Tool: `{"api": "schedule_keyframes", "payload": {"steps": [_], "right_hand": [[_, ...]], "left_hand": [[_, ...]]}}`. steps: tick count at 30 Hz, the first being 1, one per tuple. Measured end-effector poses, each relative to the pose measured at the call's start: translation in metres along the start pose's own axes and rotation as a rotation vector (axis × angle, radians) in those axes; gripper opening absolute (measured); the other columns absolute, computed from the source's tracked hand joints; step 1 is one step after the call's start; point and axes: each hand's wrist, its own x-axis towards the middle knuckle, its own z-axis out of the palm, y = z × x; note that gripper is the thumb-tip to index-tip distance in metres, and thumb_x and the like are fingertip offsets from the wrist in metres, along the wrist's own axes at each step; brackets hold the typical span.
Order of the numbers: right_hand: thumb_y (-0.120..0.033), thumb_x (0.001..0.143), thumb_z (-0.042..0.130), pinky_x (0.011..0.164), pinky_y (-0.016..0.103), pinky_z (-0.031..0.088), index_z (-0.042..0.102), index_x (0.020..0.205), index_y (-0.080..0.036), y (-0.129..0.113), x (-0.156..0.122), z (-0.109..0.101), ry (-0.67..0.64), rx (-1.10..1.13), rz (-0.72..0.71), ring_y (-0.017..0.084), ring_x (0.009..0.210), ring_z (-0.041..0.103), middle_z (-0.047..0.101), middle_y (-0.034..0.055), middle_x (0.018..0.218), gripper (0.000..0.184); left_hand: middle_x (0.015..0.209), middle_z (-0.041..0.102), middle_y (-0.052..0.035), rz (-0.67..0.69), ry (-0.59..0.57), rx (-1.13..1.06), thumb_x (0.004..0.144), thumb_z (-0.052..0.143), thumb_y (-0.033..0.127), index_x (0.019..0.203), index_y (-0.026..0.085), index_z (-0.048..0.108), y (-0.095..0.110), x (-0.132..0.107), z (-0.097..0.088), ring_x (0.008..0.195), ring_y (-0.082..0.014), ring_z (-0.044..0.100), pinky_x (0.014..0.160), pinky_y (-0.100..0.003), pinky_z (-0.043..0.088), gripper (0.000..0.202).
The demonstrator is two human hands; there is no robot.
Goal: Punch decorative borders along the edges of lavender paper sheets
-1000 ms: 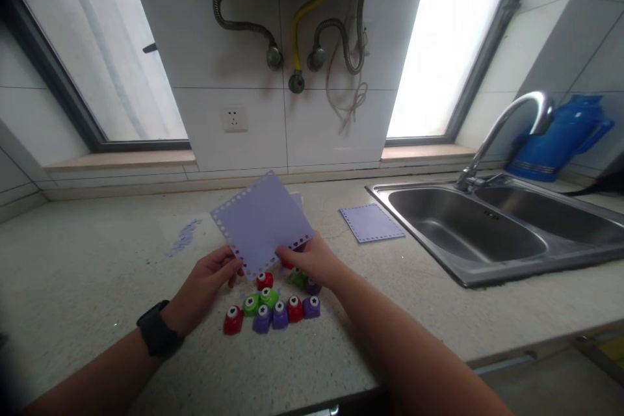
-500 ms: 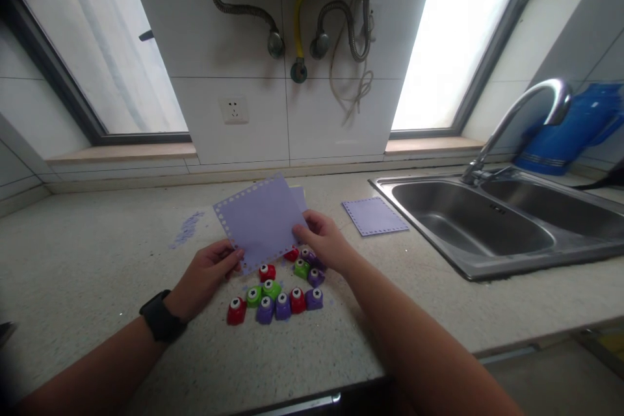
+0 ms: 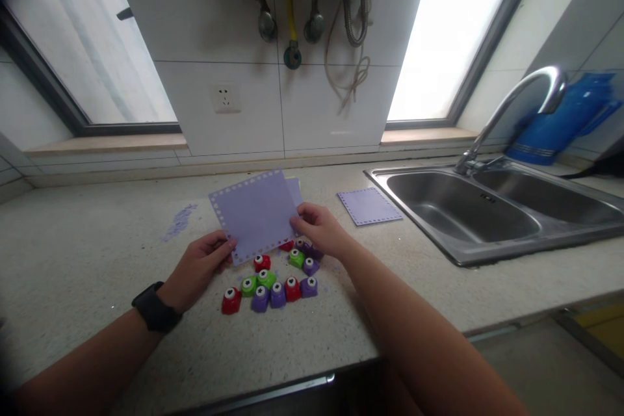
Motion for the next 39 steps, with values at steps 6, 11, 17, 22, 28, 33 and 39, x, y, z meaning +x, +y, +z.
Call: {"api": "schedule_keyframes", "payload": {"steps": [6,11,17,22,28,33,39], "right_hand": [[-0.036,0.087,0.067,0.068,0.031,0.045,0.063,0.083,-0.018,-0.001,-0.001,-0.002,-0.015,-0.033,-0.024,0.014,0.070,0.056,0.061,0.0000,0.076,0.019],[-0.036,0.088,0.064,0.065,0.030,0.043,0.064,0.081,-0.018,-0.002,0.000,-0.004,-0.008,-0.114,-0.037,0.014,0.067,0.053,0.059,-0.0009,0.073,0.019],[-0.035,0.089,0.062,0.067,0.031,0.044,0.064,0.079,-0.019,-0.002,-0.001,-0.006,-0.010,-0.199,-0.049,0.015,0.068,0.052,0.059,-0.0003,0.072,0.020],[-0.035,0.090,0.062,0.069,0.031,0.044,0.064,0.079,-0.019,0.000,-0.001,-0.007,-0.010,-0.220,-0.061,0.015,0.069,0.053,0.059,-0.0001,0.073,0.020],[-0.034,0.090,0.062,0.070,0.032,0.044,0.066,0.079,-0.019,0.005,0.001,-0.010,-0.020,-0.208,-0.072,0.016,0.071,0.054,0.061,0.0006,0.074,0.019],[-0.035,0.091,0.061,0.069,0.032,0.042,0.064,0.076,-0.020,0.006,0.001,-0.011,-0.028,-0.207,-0.080,0.015,0.070,0.052,0.058,-0.0001,0.072,0.022],[-0.036,0.091,0.061,0.069,0.031,0.042,0.063,0.075,-0.019,0.004,0.000,-0.011,-0.053,-0.187,-0.068,0.015,0.070,0.053,0.057,-0.0007,0.072,0.023]], "left_hand": [[0.061,0.059,0.0033,0.006,0.013,0.017,0.078,0.079,0.043,0.085,0.019,0.071,0.002,-0.001,0.000,0.052,-0.0110,0.048,0.049,-0.021,0.034,0.026],[0.059,0.057,0.0043,0.012,0.015,0.018,0.080,0.077,0.043,0.086,0.019,0.070,0.000,-0.001,-0.001,0.051,-0.0107,0.047,0.050,-0.022,0.033,0.026],[0.059,0.056,0.0046,0.014,0.009,0.014,0.080,0.077,0.043,0.084,0.018,0.068,0.000,-0.001,0.000,0.052,-0.0102,0.046,0.049,-0.022,0.032,0.027],[0.061,0.055,0.0047,0.019,0.000,0.018,0.082,0.076,0.042,0.086,0.018,0.068,-0.001,0.001,-0.001,0.053,-0.0093,0.045,0.050,-0.021,0.033,0.026],[0.060,0.055,0.0044,0.013,0.009,0.009,0.082,0.076,0.043,0.089,0.016,0.068,-0.001,0.000,-0.001,0.053,-0.0092,0.043,0.050,-0.021,0.032,0.028],[0.059,0.054,0.0048,0.029,0.006,0.025,0.083,0.074,0.043,0.088,0.016,0.068,0.001,0.000,-0.001,0.052,-0.0091,0.043,0.050,-0.021,0.032,0.028],[0.058,0.053,0.0051,0.018,0.023,0.009,0.081,0.076,0.044,0.086,0.016,0.066,0.002,-0.001,0.000,0.051,-0.0089,0.042,0.049,-0.021,0.031,0.030]]}}
